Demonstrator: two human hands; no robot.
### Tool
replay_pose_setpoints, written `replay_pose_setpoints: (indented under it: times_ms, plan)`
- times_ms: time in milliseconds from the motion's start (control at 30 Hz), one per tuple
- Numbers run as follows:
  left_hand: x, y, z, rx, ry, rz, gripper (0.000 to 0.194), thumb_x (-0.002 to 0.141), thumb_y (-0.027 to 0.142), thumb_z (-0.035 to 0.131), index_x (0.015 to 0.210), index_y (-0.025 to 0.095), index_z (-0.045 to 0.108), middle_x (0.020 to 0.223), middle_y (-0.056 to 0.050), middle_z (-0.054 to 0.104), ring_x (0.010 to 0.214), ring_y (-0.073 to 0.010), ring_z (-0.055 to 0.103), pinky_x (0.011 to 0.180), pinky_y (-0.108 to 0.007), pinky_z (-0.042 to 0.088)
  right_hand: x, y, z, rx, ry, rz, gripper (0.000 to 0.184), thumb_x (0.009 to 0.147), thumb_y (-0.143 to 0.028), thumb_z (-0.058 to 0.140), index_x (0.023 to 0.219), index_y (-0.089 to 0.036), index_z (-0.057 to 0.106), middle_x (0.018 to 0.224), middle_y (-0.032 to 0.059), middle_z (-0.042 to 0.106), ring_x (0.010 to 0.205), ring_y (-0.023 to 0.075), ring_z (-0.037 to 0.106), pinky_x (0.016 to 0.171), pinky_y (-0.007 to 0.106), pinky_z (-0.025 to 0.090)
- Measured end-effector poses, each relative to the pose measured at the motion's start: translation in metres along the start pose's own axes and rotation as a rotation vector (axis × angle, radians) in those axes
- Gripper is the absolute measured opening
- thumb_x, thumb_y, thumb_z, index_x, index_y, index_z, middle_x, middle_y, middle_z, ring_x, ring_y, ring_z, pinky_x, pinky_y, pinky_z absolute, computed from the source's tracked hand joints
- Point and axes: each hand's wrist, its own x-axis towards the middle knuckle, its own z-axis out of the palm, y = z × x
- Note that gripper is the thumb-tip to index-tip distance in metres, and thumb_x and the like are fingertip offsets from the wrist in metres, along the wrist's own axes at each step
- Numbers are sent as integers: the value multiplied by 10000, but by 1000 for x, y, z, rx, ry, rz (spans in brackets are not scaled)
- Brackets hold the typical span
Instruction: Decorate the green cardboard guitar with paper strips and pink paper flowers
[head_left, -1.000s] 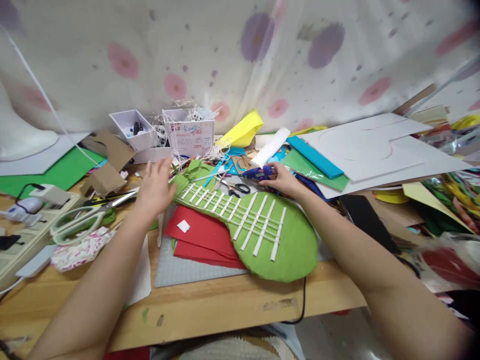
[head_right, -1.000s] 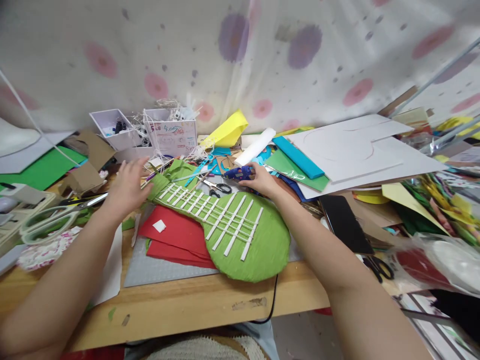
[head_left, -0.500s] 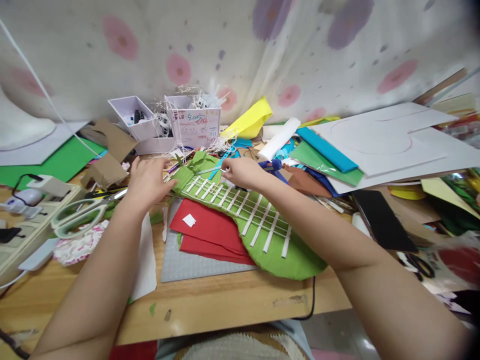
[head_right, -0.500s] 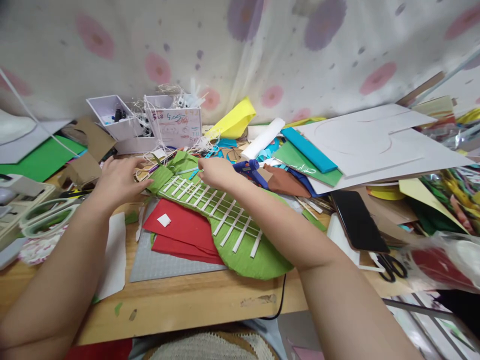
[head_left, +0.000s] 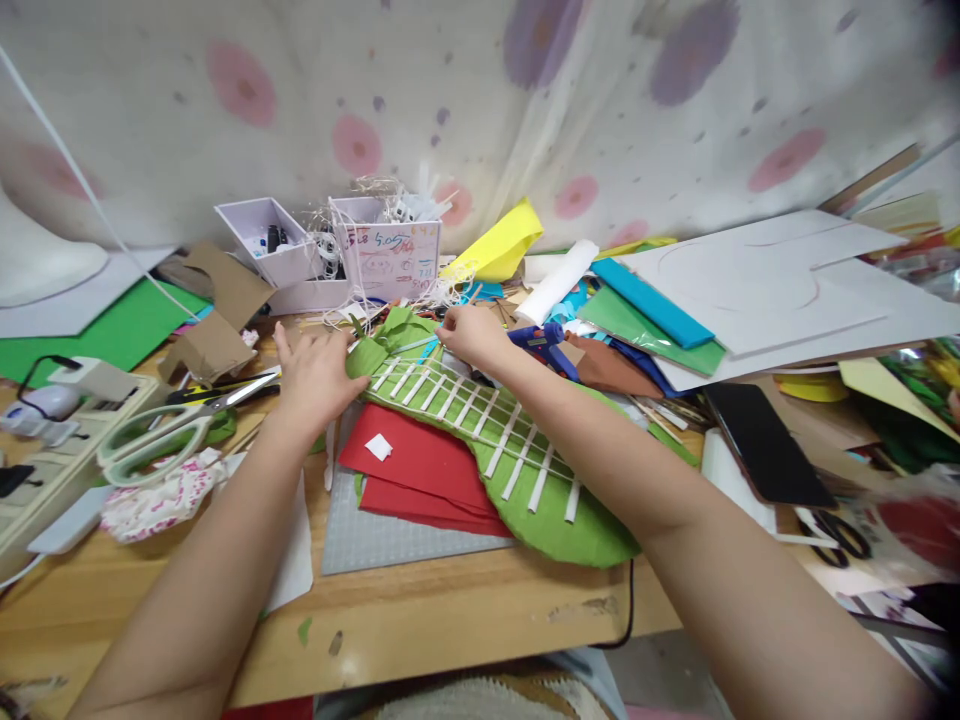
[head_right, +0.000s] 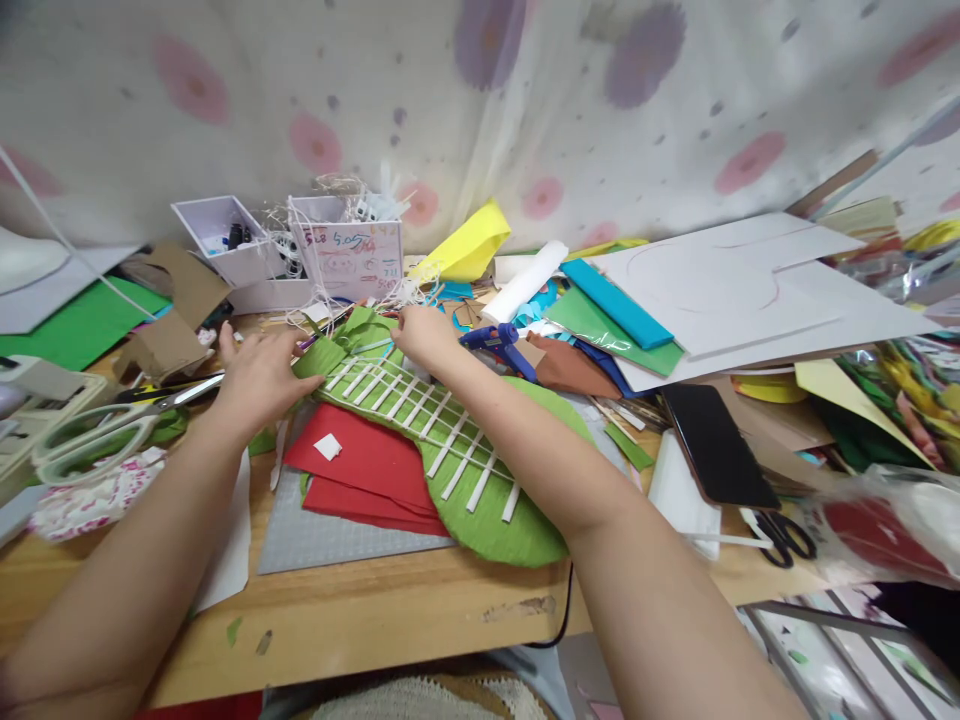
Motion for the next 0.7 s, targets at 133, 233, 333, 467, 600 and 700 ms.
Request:
replay_pose_setpoints:
  times_ms: [133, 233, 333, 467, 600, 700]
  plan:
    - [-3, 4, 3, 48, 15, -10, 508, 745, 406, 593, 1192, 164, 591, 1134, -158, 684, 1148, -370, 554, 1164, -634, 76, 0, -8, -14, -15, 136, -142, 181, 919, -209, 482, 1014, -167, 631, 1019, 128, 711, 965, 267, 642, 849, 351, 449]
    - [-6, 9, 6, 101, 40, 0, 510, 730, 403, 594, 1172, 149, 599, 1120, -175, 686, 1165, -386, 538, 1153, -655, 65, 3, -13, -21, 143, 205, -191, 229, 917, -150, 465, 1126, -178, 553, 1049, 107, 693, 965, 245, 639, 870, 364, 452]
    - [-8, 14, 7, 146, 65, 21, 472, 726, 368, 585, 1131, 129, 625, 1081, -187, 695, 1155, -389, 545, 1159, -649, 39, 7, -21, -18, 467, 233, -179, 245, 916, -180, 502, 1160, -207, 496, 978, 54, 691, 871, 192, 648, 831, 344, 485]
    - [-8, 17, 7, 168, 62, 39, 411, 746, 351, 553, 1063, 112, 660, 1006, -190, 712, 1070, -373, 592, 1174, -617, 43, 6, -32, 7, 895, 22, -136, 148, 953, -308, 472, 1046, -206, 528, 857, 18, 667, 652, 127, 623, 645, 279, 511]
    - [-5, 14, 3, 153, 30, 35, 408, 743, 354, 549, 1059, 129, 676, 958, -156, 727, 1035, -356, 618, 1183, -593, 54, 2, -32, 31, 1026, -34, -150, 256, 900, -446, 559, 860, -194, 576, 786, -5, 620, 615, 103, 584, 549, 226, 480]
    - [-2, 12, -2, 80, -11, 8, 419, 724, 354, 574, 1070, 142, 680, 925, -134, 731, 1046, -358, 621, 1192, -568, 55, 1, -28, 38, 1079, 3, -132, 324, 857, -518, 607, 834, -195, 579, 674, -33, 560, 558, 88, 528, 520, 209, 460]
